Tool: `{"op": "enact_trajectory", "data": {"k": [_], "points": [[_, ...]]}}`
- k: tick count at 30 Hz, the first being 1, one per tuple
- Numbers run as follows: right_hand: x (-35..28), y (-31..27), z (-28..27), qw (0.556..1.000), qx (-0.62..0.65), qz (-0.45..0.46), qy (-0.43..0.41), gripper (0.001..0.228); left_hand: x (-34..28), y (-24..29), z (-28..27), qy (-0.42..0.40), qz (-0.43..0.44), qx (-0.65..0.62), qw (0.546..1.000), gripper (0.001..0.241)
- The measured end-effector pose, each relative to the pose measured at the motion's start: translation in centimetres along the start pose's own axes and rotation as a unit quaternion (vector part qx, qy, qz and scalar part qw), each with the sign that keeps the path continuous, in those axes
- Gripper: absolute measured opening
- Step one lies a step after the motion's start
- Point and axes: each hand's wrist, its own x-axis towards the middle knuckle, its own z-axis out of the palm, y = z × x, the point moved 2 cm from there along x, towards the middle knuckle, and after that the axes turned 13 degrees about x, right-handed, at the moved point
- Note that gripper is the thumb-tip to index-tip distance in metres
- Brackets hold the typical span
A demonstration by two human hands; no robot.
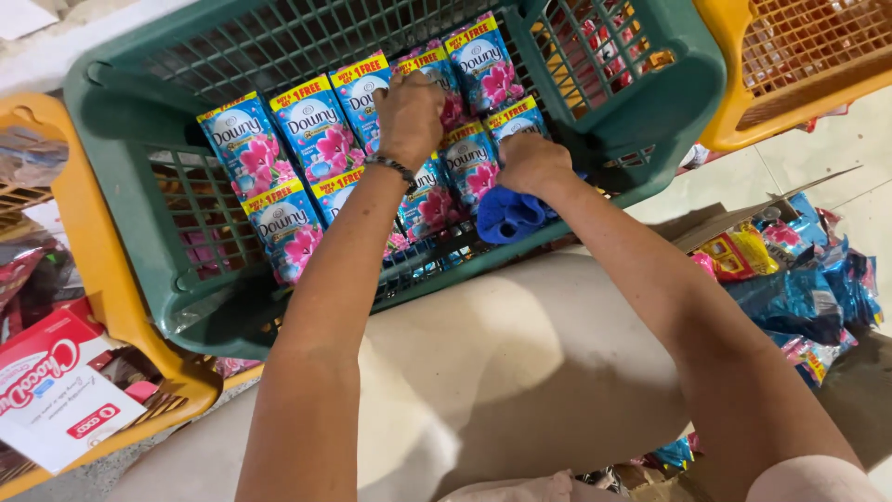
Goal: Cleaning individual detergent sachets with a cloth and organizing them into a plastic crate.
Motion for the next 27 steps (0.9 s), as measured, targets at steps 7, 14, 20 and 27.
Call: {"op": "enact_trajectory", "data": {"k": [7,14,20,27], "points": [[-0.3,-0.9,0.6,0.996,-0.023,-0.062,0.052,0.047,-3.5,-0.6,-3.9,0.02,-0.001,-0.07,0.997,0.012],[-9.4,0.2,-8.4,0.977,0.166,-0.084,0.104,0.043,-10.4,1.9,-7.8,-0.102,0.029,-0.078,0.991,0.014],[-26.3,8.4,-16.2,0.895,0.317,-0.274,0.153,0.041,-20.5,5.2,-10.9,-0.16,0.084,-0.1,0.978,0.022],[-40.0,21.6,-9.8,0.909,0.349,-0.157,0.165,0.038,-28.4,7.2,-13.6,-0.017,0.131,-0.215,0.968,0.011]]}}
